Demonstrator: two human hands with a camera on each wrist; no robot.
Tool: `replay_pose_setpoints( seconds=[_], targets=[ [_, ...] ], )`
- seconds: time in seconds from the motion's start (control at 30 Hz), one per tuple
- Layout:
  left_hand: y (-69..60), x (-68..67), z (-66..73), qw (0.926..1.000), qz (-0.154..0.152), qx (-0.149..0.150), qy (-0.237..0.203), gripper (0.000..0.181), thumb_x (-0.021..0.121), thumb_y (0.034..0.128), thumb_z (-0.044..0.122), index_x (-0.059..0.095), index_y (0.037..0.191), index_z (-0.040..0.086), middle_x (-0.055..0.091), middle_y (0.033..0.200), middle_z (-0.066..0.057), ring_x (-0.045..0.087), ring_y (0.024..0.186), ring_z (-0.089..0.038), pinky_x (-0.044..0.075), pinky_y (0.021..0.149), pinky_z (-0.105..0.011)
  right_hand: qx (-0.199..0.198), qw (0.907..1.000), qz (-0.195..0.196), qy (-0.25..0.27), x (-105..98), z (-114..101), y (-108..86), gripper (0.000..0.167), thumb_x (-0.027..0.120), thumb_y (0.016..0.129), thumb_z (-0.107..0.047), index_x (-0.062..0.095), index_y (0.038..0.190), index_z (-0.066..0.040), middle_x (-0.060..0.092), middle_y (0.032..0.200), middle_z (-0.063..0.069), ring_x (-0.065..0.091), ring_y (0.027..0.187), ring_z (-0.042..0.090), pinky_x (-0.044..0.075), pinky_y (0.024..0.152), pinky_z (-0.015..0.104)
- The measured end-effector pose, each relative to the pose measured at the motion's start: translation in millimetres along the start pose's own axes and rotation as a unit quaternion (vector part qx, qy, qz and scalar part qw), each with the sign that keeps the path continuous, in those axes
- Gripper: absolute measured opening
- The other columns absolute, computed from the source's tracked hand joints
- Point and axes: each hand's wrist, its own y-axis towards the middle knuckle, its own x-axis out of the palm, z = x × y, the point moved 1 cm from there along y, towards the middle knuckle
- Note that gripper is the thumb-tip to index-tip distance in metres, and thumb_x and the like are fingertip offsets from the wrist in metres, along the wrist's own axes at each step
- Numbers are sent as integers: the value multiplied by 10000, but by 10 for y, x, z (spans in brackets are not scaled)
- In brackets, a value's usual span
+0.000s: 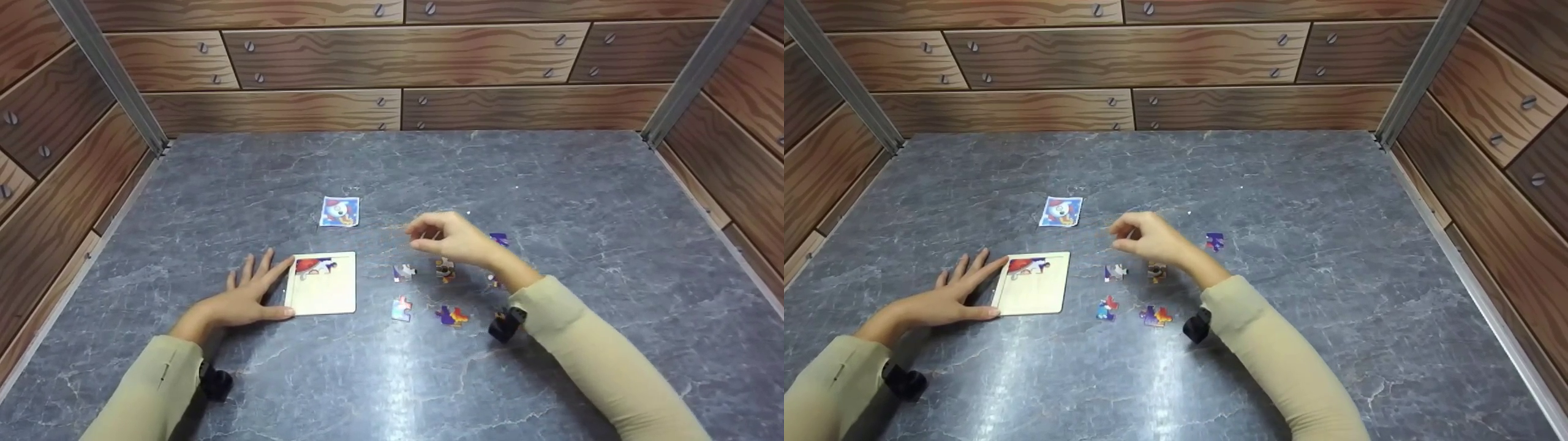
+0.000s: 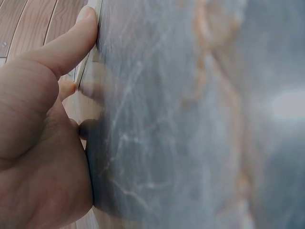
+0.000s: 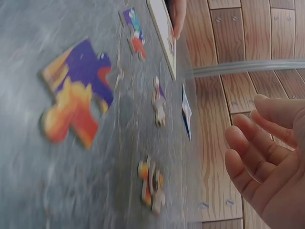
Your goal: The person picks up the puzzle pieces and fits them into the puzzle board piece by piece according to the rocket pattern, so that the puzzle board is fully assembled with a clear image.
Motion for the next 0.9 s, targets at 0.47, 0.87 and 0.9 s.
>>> replay_pose_setpoints(
  seconds=[0.47,0.87,0.9],
  targets=[
    [4,0,-15,9999,-37,53,-88,914,588,832,564,48,1511,277,-212,1514,-148,-294,1310,-394,-203,949,-647,382,9985,360,-179,-302,275,-255,283,673,853,-143,654,1089,13,663,912,83,590,806,196,489,733,298],
    [-2,-1,-1,10000,-13,67,-8,912,588,834,562,55,1512,264,-203,1513,-165,-280,1313,-409,-186,948,-661,799,9940,677,-316,-543,284,-498,277,645,867,-82,625,1106,56,646,907,146,581,781,229,482,675,229],
    [-5,-2,5,10000,-10,69,-7,913,589,834,561,55,1512,263,-203,1513,-166,-279,1313,-409,-186,949,-660,824,9936,696,-337,-555,286,-518,273,638,869,-66,620,1107,66,643,910,163,582,776,239,484,666,227]
  ],
)
